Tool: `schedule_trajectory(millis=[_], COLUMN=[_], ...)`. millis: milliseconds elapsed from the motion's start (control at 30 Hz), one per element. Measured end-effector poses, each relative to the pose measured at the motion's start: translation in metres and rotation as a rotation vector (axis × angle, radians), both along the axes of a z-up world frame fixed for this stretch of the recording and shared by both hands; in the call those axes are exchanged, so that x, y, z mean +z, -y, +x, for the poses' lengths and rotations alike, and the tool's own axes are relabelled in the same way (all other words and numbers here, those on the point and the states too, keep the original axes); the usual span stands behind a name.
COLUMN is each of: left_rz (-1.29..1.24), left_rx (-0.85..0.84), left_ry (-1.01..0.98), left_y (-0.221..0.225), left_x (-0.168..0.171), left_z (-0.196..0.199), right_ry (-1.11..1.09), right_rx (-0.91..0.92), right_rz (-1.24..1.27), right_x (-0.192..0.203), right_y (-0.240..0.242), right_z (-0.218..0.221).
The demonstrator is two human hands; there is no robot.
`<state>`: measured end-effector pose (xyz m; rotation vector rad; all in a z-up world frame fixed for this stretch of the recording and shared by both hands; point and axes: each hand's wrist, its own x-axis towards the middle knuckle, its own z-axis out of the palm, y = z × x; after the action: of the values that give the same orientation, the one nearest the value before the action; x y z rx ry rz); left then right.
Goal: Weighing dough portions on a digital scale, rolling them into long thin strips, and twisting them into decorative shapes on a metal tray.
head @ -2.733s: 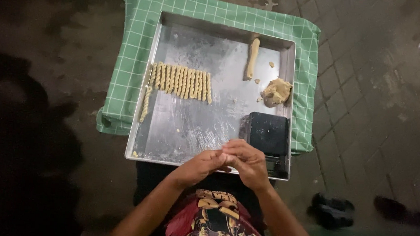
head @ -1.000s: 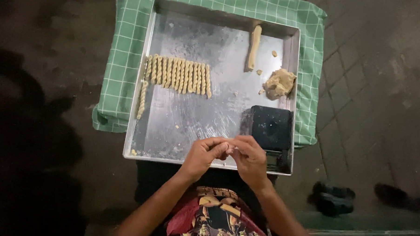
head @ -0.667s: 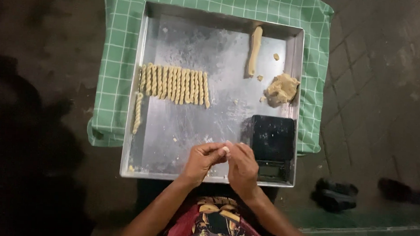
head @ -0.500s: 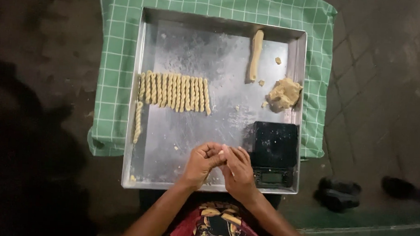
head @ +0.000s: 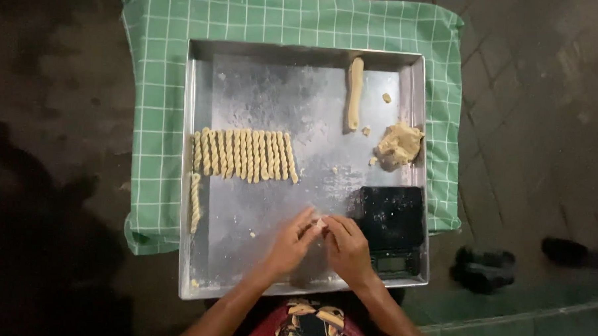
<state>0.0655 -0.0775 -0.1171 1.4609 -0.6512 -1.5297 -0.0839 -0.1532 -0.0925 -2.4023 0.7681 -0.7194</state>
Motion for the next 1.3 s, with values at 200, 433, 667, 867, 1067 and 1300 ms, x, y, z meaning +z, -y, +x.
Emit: schedule_trajectory(millis=[200, 433, 667, 867, 1067, 1300], left_rz=[0.013, -0.030, -0.097, -0.182, -0.201, -0.152], left_rx=[0.054, 0.116, 0.266, 0.328, 0.273, 0.278], left_ry=[0.169, 0.164, 0.314, 0.308, 0.329, 0.288], left_y=[-0.015, -0.016, -0.027, -0.026, -0.026, -0.028], left_x=[-0.002, 0.017, 0.006, 0.002, -0.005, -0.005], left_z=[0.016, 0.016, 0.029, 0.024, 0.020, 0.021], right_ry=[-0.260, -0.731, -0.718, -0.767, -0.511, -0.481], right_rx=[-0.026, -0.032, -0.199, -0.160, -0.104, -0.077], right_rz=[-0.173, -0.009, -0.185, -0.285, 0.131, -0.374], right_x=[-0.028, -0.028, -0.062, -0.082, -0.035, -0.089], right_y=[-0.005, -0.003, 0.039, 0.006, -0.005, 0.020], right_z=[-0.015, 0.027, 0.074, 0.035, 0.006, -0.020])
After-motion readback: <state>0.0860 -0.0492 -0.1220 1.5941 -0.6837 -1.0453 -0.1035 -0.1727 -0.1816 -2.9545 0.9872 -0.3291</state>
